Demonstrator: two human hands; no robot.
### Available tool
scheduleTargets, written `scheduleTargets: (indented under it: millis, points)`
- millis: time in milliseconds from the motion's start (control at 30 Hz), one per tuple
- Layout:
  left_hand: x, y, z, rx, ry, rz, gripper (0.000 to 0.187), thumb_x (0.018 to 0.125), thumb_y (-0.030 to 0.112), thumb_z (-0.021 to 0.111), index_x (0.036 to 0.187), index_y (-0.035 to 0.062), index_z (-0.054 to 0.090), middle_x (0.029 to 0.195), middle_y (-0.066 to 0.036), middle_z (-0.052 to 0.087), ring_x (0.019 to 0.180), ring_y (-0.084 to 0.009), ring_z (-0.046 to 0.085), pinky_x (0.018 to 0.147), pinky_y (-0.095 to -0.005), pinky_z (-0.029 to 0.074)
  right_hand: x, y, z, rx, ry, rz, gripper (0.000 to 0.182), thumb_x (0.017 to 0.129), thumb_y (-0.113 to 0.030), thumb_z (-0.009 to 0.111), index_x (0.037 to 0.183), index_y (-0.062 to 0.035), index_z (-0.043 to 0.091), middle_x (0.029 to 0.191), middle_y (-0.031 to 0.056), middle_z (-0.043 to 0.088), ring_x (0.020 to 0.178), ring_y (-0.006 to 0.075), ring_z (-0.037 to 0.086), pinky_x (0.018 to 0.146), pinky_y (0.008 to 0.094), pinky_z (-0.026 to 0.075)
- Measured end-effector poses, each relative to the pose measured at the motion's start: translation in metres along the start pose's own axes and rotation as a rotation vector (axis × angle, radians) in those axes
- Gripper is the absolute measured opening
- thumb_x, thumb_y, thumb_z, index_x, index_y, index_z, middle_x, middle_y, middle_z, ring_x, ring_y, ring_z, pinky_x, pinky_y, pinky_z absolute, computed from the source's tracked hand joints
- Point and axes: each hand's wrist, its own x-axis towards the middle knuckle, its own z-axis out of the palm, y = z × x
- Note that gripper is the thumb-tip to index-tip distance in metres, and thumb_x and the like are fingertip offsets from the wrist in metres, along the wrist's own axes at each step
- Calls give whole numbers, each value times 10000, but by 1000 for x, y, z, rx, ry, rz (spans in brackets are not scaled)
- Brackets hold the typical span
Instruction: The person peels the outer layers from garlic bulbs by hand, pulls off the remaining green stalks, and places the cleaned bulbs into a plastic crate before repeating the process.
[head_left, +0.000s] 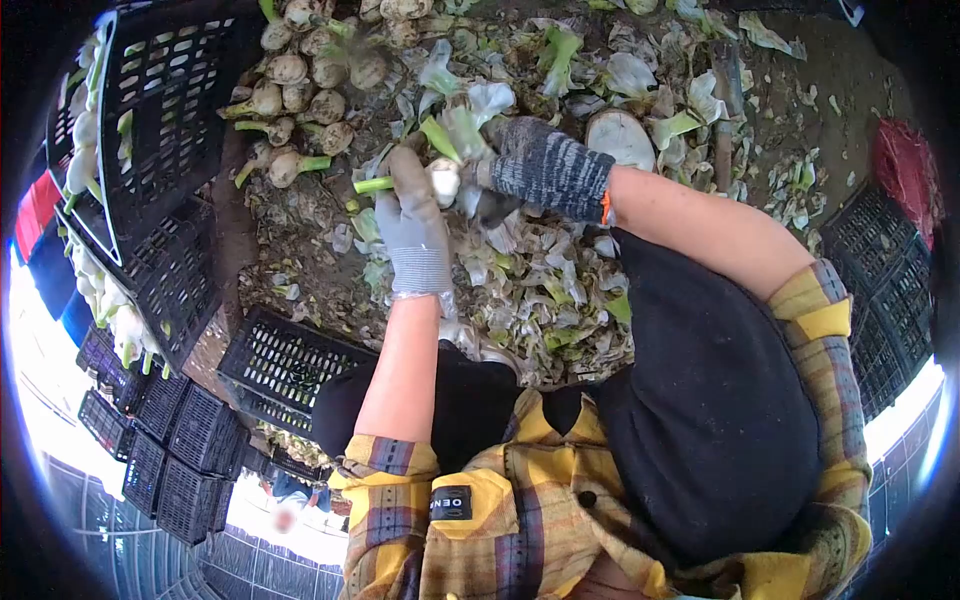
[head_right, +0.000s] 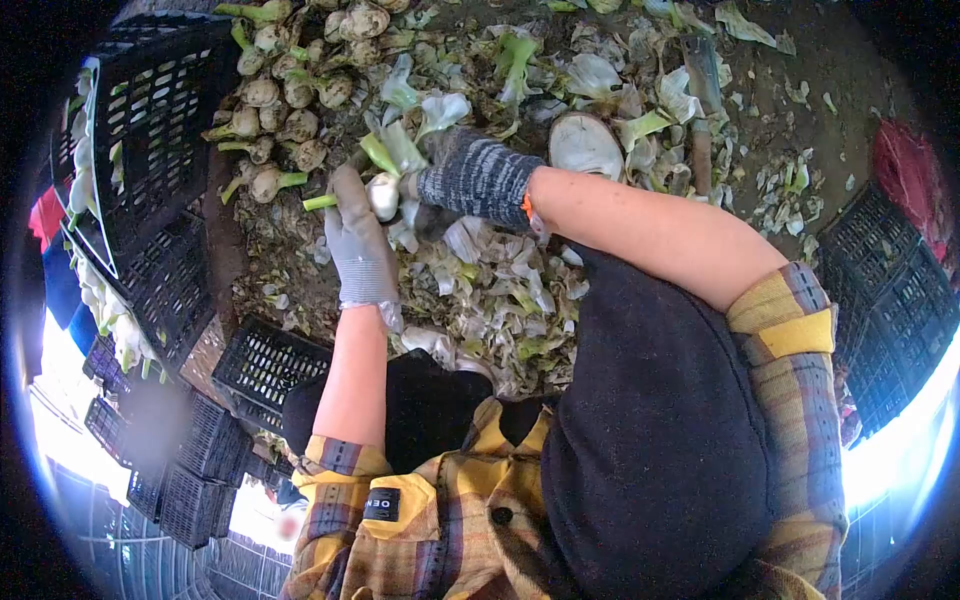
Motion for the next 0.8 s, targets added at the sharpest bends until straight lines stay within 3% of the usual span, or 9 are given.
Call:
scheduleTargets:
  millis: [67, 133, 267, 333, 433, 467, 633, 767, 800]
  points:
    - [-3, 16, 4, 35, -59, 69, 489, 884, 360, 443, 1187, -23, 464, 1086, -107, 536, 958, -174, 514, 835, -274, 406, 16, 21, 8, -231, 160, 75, 351, 761, -295, 594, 953, -2, 597, 812, 248, 604, 732, 356, 604, 670, 406, 488]
    - [0, 20, 3, 105, -100, 125, 501, 890, 355, 404, 1196, -36, 467, 1138, -115, 516, 1004, -190, 502, 888, -283, 379, 13, 31, 4, -140, 119, 67, 383, 789, -303, 592, 1003, 14, 573, 777, 178, 620, 617, 221, 604, 575, 327, 491]
    - [-4, 17, 6, 65, -123, 189, 446, 903, 296, 416, 1189, -43, 465, 1161, -119, 505, 1026, -181, 494, 905, -285, 374, 19, 40, 5, -277, -34, -462, 426, 811, -357, 602, 1007, 21, 581, 774, 117, 634, 572, 158, 605, 522, 284, 489]
    - [-5, 18, 7, 79, -167, 232, 413, 910, 263, 420, 1186, -42, 465, 1162, -121, 506, 1031, -176, 492, 916, -282, 369, 1, -3, -4, 709, -302, 384, 305, 805, -297, 581, 927, -20, 618, 766, 128, 636, 661, 198, 623, 593, 345, 489]
    - [1, 6, 5, 90, -190, 428, 355, 918, 212, 432, 1161, -44, 469, 1095, -112, 516, 966, -146, 494, 847, -267, 406, 1, -6, -1, 388, -225, -2, 316, 839, -322, 574, 976, -40, 617, 749, 73, 622, 662, 130, 601, 560, 294, 486]
    - [1, 2, 2, 65, -183, 368, 349, 915, 204, 437, 1160, -42, 471, 1098, -112, 516, 966, -147, 497, 843, -268, 410, -4, -7, -3, 506, -274, 170, 236, 840, -237, 552, 961, -47, 620, 767, 105, 629, 702, 177, 617, 606, 317, 490]
    - [-5, 15, 7, 36, -187, 218, 405, 917, 252, 413, 1193, -42, 456, 1160, -123, 508, 1009, -166, 501, 866, -263, 406, 3, 15, -3, 247, -240, -66, 220, 802, -148, 526, 971, -36, 610, 776, 159, 624, 724, 266, 612, 645, 330, 488]
    - [-5, 27, 3, 22, -154, 29, 392, 905, 289, 418, 1164, 5, 493, 1105, -83, 533, 971, -170, 511, 847, -300, 424, 11, 29, -1, -368, 105, -32, 253, 818, -186, 505, 991, -30, 603, 823, 168, 629, 756, 302, 605, 670, 350, 485]
    - [-3, 26, 0, 58, -148, 52, 389, 902, 304, 418, 1150, 19, 507, 1082, -73, 541, 962, -176, 514, 839, -314, 429, 10, 30, -1, -239, 76, -62, 317, 819, -272, 514, 1001, -26, 598, 854, 201, 619, 786, 337, 596, 707, 378, 474]
